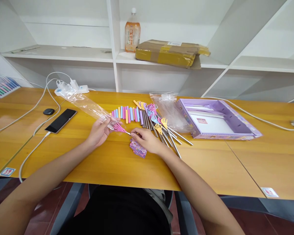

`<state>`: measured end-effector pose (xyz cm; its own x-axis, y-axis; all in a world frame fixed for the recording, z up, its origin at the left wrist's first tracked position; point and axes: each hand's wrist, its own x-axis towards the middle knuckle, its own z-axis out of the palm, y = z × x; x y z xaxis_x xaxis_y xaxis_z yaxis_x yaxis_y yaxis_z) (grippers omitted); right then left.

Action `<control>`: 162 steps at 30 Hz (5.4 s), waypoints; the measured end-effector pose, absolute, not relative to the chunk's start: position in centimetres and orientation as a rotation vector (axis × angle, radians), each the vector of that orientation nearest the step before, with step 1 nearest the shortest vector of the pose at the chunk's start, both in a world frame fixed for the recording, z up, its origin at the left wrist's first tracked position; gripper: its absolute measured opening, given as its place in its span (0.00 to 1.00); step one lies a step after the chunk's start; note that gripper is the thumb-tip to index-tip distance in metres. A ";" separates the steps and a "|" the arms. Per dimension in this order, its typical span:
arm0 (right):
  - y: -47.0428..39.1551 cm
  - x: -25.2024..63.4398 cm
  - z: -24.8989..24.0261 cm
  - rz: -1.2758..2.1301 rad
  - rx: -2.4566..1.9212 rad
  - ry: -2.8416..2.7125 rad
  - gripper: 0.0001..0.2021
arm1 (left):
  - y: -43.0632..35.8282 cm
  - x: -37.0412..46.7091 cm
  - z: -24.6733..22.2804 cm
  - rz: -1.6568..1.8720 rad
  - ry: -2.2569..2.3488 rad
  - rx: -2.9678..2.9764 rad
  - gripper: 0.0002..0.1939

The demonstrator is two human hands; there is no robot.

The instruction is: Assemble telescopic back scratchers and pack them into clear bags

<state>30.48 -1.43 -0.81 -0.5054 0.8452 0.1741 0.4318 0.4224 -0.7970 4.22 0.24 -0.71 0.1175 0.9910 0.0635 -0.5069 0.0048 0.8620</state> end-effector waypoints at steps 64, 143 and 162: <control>-1.7 30.7 -0.2 1.445 -0.923 -1.703 0.19 | 1.6 2.6 0.4 1.505 0.797 0.746 0.10; -2.3 28.8 -1.9 0.939 -0.837 -1.877 0.14 | -2.6 5.5 -2.1 0.682 0.739 1.394 0.25; -2.0 29.1 -1.1 1.504 -0.916 -1.622 0.23 | -2.3 5.4 -2.0 0.727 0.669 1.362 0.24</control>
<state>29.08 -2.00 -1.14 -0.4798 0.8763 0.0437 0.0228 0.0622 -0.9978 5.43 -2.32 -1.99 0.6168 0.7871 -0.0069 -0.0713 0.0646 0.9954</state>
